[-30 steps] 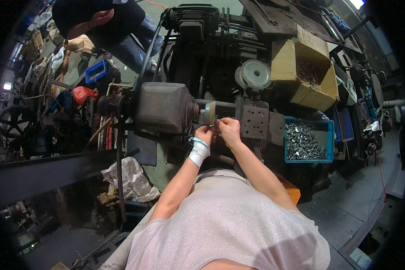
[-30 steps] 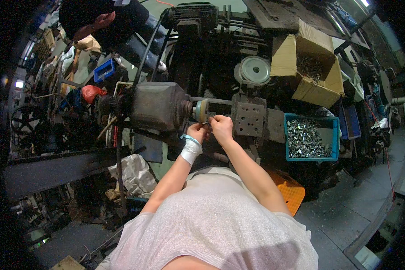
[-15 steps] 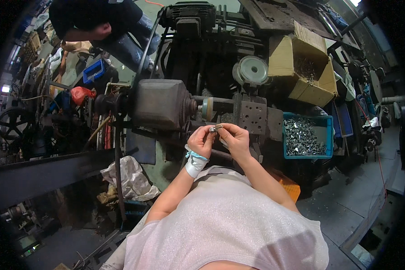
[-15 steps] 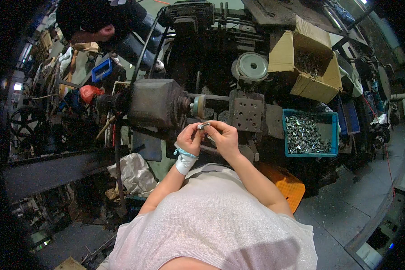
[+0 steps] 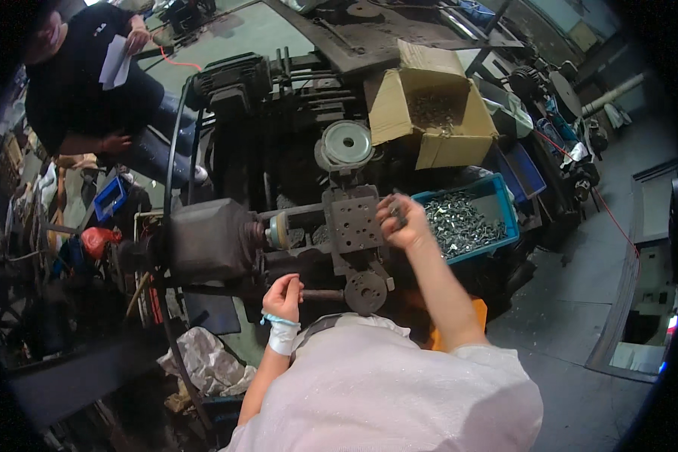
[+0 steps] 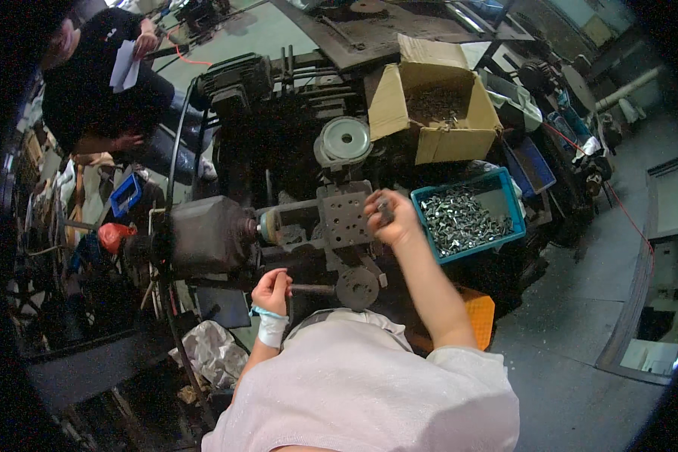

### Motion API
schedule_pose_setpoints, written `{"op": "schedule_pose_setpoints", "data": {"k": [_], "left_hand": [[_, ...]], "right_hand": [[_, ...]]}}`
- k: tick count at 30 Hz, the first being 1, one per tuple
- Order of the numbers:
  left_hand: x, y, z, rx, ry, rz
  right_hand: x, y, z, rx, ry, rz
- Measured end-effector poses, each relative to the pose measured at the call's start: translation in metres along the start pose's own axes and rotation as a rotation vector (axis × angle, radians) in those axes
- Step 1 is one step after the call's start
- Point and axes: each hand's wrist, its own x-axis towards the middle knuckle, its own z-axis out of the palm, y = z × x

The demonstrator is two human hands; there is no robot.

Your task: The person repeatedly picks up small metal parts from a blue bin and grinds them against a rotating bench grinder wheel. The person holds the parts with both hands, rotating them to grind different edges, and then places them back into the bin. A second person stands nearby holding a document.

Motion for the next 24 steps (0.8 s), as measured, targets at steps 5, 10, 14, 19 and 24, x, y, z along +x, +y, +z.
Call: {"op": "schedule_pose_setpoints", "data": {"k": [5, 10, 14, 19, 24], "left_hand": [[-0.007, 0.0, 0.001, 0.022, 0.027, -0.029], [-0.013, -0.005, 0.006, 0.004, 0.032, -0.102], [-0.015, -0.016, 0.006, -0.007, 0.065, -0.138], [-0.009, -0.014, 0.021, 0.061, 0.06, -0.146], [-0.007, -0.01, 0.017, 0.114, 0.083, -0.15]], "right_hand": [[0.029, -0.172, 0.032, -0.115, 0.128, -0.618], [-0.001, -0.247, 0.059, -0.893, 0.706, -0.852], [-0.016, -0.268, -0.023, -1.297, 0.808, -1.047], [-0.019, -0.258, -0.191, -2.068, 1.183, -0.986], [-0.036, -0.206, -0.184, -2.413, 1.367, -0.566]]}}
